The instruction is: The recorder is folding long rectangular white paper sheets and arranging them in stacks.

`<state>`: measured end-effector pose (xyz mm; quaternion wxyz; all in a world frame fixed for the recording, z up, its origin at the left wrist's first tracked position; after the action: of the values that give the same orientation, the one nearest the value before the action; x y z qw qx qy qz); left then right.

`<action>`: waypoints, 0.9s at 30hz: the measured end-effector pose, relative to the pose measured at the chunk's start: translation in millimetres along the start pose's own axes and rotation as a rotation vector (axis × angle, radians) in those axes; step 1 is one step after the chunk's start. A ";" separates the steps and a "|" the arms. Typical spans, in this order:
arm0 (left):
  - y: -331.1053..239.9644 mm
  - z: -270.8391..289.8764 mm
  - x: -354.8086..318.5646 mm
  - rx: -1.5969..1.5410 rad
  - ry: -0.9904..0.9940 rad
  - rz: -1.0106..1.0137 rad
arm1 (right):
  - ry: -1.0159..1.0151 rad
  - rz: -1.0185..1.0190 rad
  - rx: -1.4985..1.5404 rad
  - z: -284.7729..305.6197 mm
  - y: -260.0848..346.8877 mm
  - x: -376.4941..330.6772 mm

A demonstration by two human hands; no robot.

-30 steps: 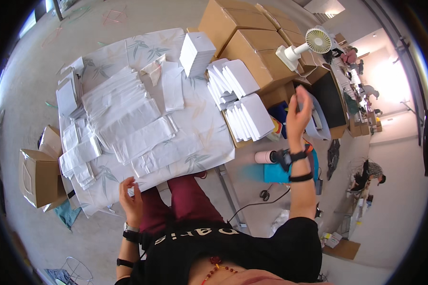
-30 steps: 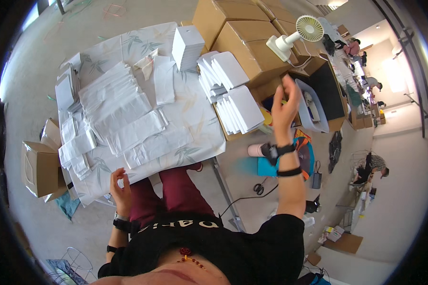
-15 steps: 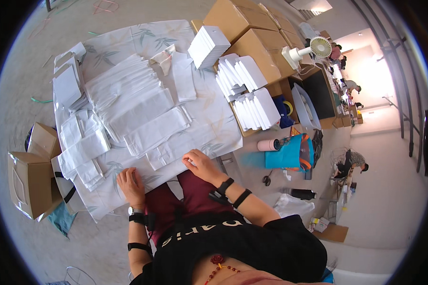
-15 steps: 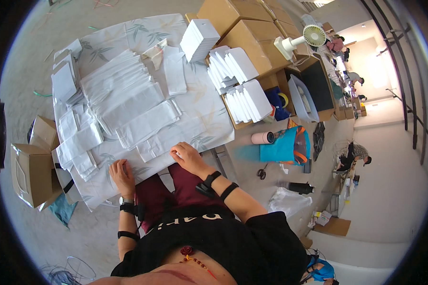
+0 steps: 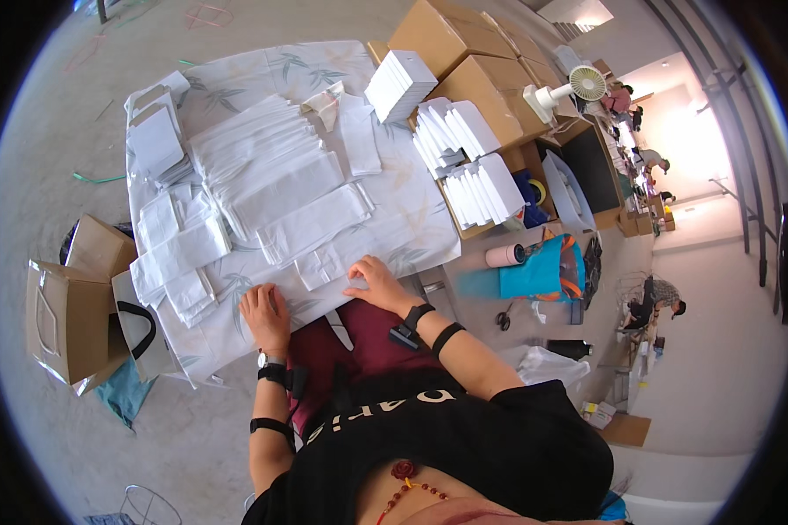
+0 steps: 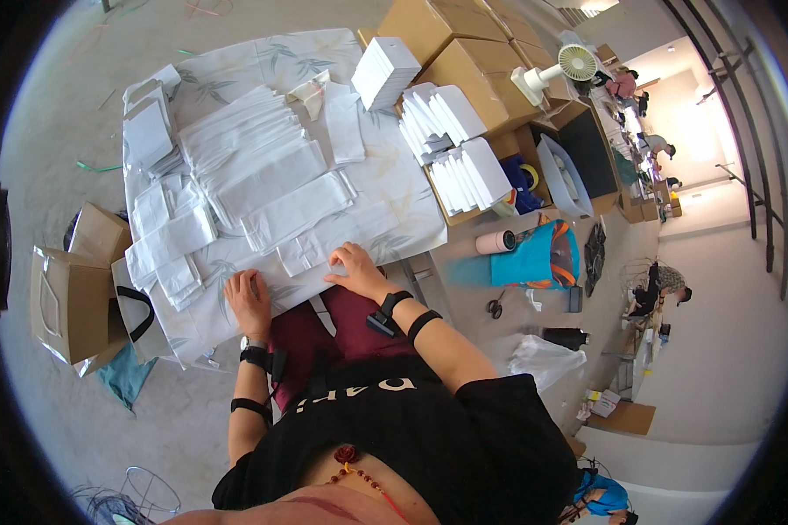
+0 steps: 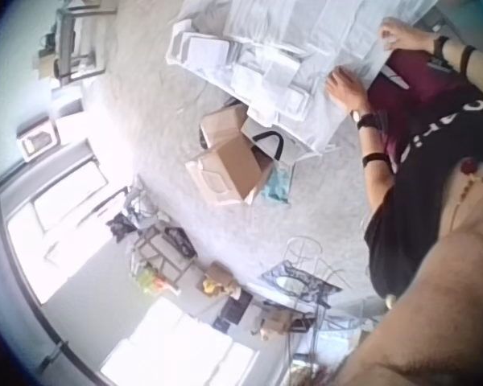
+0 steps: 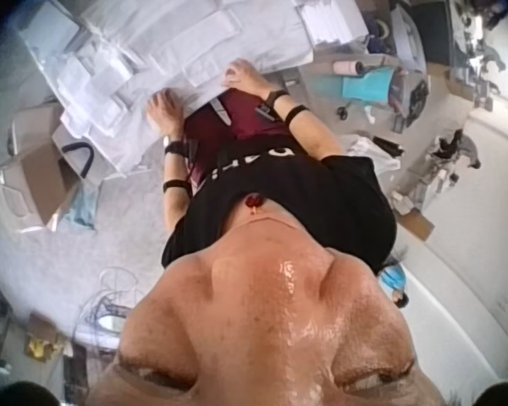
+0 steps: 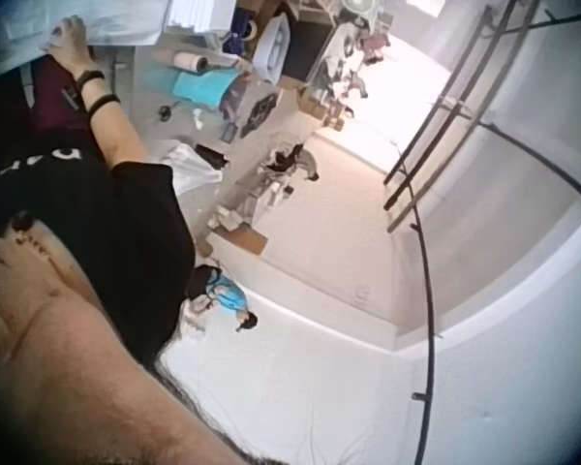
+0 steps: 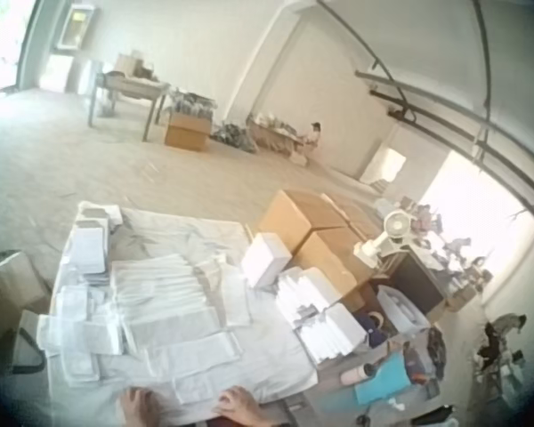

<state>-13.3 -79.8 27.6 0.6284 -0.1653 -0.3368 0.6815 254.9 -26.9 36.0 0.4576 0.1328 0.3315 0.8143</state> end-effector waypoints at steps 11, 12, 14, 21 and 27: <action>0.2 6.2 -4.1 -0.026 -0.015 -0.035 | 0.104 0.012 -0.108 -7.6 1.1 -3.0; 1.9 6.3 -5.6 -0.034 -0.036 -0.038 | 0.129 -0.007 -0.135 -10.2 1.1 -2.4; 4.5 4.7 -6.1 -0.022 -0.058 -0.034 | 0.164 -0.039 -0.173 -12.4 -0.4 0.3; -2.4 3.9 -0.6 -0.047 -0.054 -0.065 | 0.150 -0.010 -0.328 -7.7 3.3 5.4; 0.2 2.8 -3.5 -0.022 -0.036 -0.040 | 0.238 -0.062 -0.354 -12.8 -1.1 10.2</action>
<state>-14.7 -83.8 28.8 0.6341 -0.1531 -0.3587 0.6677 243.4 -23.4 24.8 0.4562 -0.0570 0.2391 0.8553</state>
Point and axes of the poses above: each hand's wrist, its own x-axis towards the middle knuckle, its own z-axis out of the back of the hand, y = z × x, the point moved 6 cm from there along x, towards the middle knuckle, and after that the axes turned 11 degrees about y, right-handed, at the moved point
